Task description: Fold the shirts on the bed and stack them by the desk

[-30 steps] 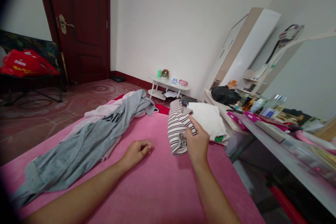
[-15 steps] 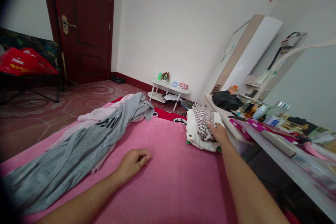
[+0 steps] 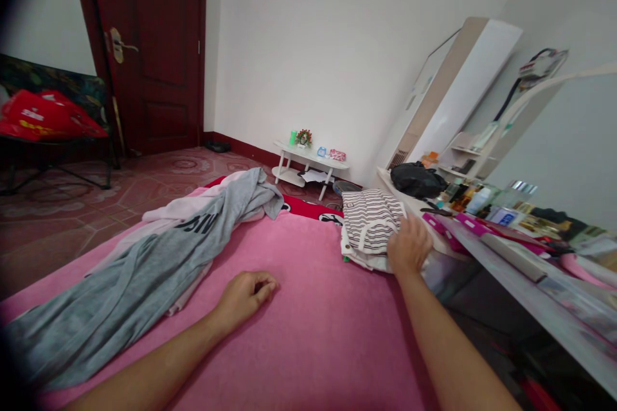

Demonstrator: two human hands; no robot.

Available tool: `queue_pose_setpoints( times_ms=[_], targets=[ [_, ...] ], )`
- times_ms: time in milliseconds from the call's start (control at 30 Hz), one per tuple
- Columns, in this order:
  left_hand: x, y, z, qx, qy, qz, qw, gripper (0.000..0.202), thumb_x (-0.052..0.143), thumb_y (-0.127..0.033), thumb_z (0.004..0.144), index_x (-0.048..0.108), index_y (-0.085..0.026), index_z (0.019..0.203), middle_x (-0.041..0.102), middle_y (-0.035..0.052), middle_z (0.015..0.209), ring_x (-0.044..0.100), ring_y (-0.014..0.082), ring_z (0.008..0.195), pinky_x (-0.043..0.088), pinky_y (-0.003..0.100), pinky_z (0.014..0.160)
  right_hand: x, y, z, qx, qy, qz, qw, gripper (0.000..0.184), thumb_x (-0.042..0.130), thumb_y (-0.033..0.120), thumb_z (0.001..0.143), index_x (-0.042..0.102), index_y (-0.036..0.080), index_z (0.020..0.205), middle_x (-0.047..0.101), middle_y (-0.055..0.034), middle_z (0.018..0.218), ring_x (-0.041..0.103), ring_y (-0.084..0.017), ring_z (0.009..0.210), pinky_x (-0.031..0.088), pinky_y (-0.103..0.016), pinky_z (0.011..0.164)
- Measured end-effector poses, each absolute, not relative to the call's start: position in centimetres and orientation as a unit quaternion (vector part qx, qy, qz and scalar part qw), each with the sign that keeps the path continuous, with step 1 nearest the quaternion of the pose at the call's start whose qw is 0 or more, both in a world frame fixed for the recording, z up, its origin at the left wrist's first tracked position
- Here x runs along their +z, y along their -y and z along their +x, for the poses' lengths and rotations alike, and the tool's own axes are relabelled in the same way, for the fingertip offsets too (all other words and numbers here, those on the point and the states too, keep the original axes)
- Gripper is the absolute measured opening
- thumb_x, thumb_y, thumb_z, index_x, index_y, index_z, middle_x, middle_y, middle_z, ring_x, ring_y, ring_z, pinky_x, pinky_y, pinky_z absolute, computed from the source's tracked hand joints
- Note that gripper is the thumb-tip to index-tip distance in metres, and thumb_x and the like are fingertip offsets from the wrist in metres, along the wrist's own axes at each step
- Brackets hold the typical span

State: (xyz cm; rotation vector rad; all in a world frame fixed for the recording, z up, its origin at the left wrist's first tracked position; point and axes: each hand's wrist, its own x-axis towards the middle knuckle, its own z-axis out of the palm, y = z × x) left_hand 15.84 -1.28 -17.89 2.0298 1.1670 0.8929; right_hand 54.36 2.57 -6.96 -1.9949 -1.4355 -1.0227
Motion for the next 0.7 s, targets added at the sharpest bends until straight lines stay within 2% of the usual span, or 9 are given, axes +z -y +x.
queue_pose_setpoints(
  times_ms=[67, 100, 200, 267, 367, 433, 567, 700],
  targets=[
    [-17.9, 1.3, 15.8, 0.343, -0.44, 0.769, 0.312, 0.021, 0.047, -0.026, 0.084, 0.064, -0.019, 0.073, 0.063, -0.0012, 0.067, 0.054, 0.0133, 0.062, 0.032, 0.022, 0.058, -7.2, -2.3, 53.4, -0.334, 0.608, -0.703, 0.159, 0.042, 0.041, 0.028, 0.088, 0.054, 0.023, 0.128, 0.051, -0.0119, 0.135, 0.04, -0.029, 0.127, 0.027, -0.05, 0.104],
    [-18.0, 1.3, 15.8, 0.344, -0.44, 0.769, 0.313, 0.021, 0.047, -0.026, 0.084, 0.064, -0.019, 0.073, 0.063, -0.001, 0.067, 0.054, 0.0135, 0.062, 0.032, 0.022, 0.058, -7.1, -2.2, 53.2, -0.291, 0.609, -0.727, 0.129, 0.04, 0.04, 0.032, 0.089, 0.056, 0.025, 0.126, 0.053, -0.0109, 0.134, 0.042, -0.029, 0.125, 0.027, -0.052, 0.103],
    [-18.0, 1.3, 15.8, 0.346, -0.438, 0.766, 0.319, 0.022, 0.047, -0.026, 0.083, 0.065, -0.019, 0.073, 0.064, -0.0006, 0.067, 0.055, 0.0142, 0.063, 0.033, 0.022, 0.059, -6.5, -2.5, 52.9, -0.154, 0.487, -0.854, 0.1, 0.045, 0.036, 0.047, 0.09, 0.064, 0.022, 0.115, 0.062, -0.0161, 0.117, 0.054, -0.035, 0.111, 0.034, -0.06, 0.093],
    [-17.9, 1.3, 15.8, 0.35, -0.439, 0.762, 0.325, 0.021, 0.047, -0.025, 0.083, 0.065, -0.019, 0.074, 0.064, -0.0003, 0.068, 0.056, 0.0146, 0.064, 0.033, 0.022, 0.059, -6.2, -2.7, 51.9, -0.147, 0.447, -0.874, 0.117, 0.05, 0.036, 0.051, 0.089, 0.067, 0.017, 0.108, 0.062, -0.0206, 0.114, 0.053, -0.039, 0.112, 0.035, -0.062, 0.091],
    [-17.6, 1.4, 15.7, 0.359, -0.436, 0.759, 0.326, 0.02, 0.047, -0.022, 0.081, 0.065, -0.019, 0.073, 0.064, -0.0004, 0.069, 0.055, 0.0144, 0.065, 0.033, 0.022, 0.059, -7.1, -2.4, 47.7, -0.22, 0.5, -0.81, 0.214, 0.044, 0.043, 0.044, 0.088, 0.066, 0.015, 0.111, 0.048, -0.0215, 0.135, 0.038, -0.039, 0.128, 0.03, -0.06, 0.1],
    [-17.4, 1.4, 15.6, 0.365, -0.43, 0.759, 0.324, 0.019, 0.047, -0.021, 0.08, 0.064, -0.018, 0.072, 0.063, -0.001, 0.068, 0.054, 0.0138, 0.064, 0.032, 0.022, 0.059, -8.7, -1.7, 43.2, -0.189, 0.584, -0.735, 0.288, 0.037, 0.048, 0.037, 0.086, 0.066, 0.017, 0.111, 0.042, -0.0176, 0.142, 0.036, -0.035, 0.132, 0.029, -0.056, 0.105],
    [-17.0, 1.8, 15.5, 0.37, -0.427, 0.755, 0.333, 0.019, 0.048, -0.021, 0.079, 0.064, -0.017, 0.069, 0.059, -0.0014, 0.063, 0.051, 0.0136, 0.061, 0.031, 0.023, 0.058, -10.2, 1.0, 32.7, 0.057, 0.665, -0.592, 0.453, 0.028, 0.057, 0.033, 0.078, 0.069, 0.019, 0.099, 0.056, -0.0117, 0.13, 0.045, -0.029, 0.126, 0.032, -0.048, 0.108],
    [-16.7, 2.4, 15.2, 0.368, -0.431, 0.746, 0.35, 0.019, 0.049, -0.021, 0.078, 0.066, -0.015, 0.074, 0.062, -0.0001, 0.067, 0.052, 0.0155, 0.064, 0.035, 0.024, 0.061, -4.1, 6.2, 24.3, 0.322, 0.616, -0.428, 0.577, 0.024, 0.059, 0.037, 0.08, 0.071, 0.019, 0.092, 0.07, -0.0083, 0.104, 0.061, -0.024, 0.105, 0.043, -0.042, 0.098]
  ],
)
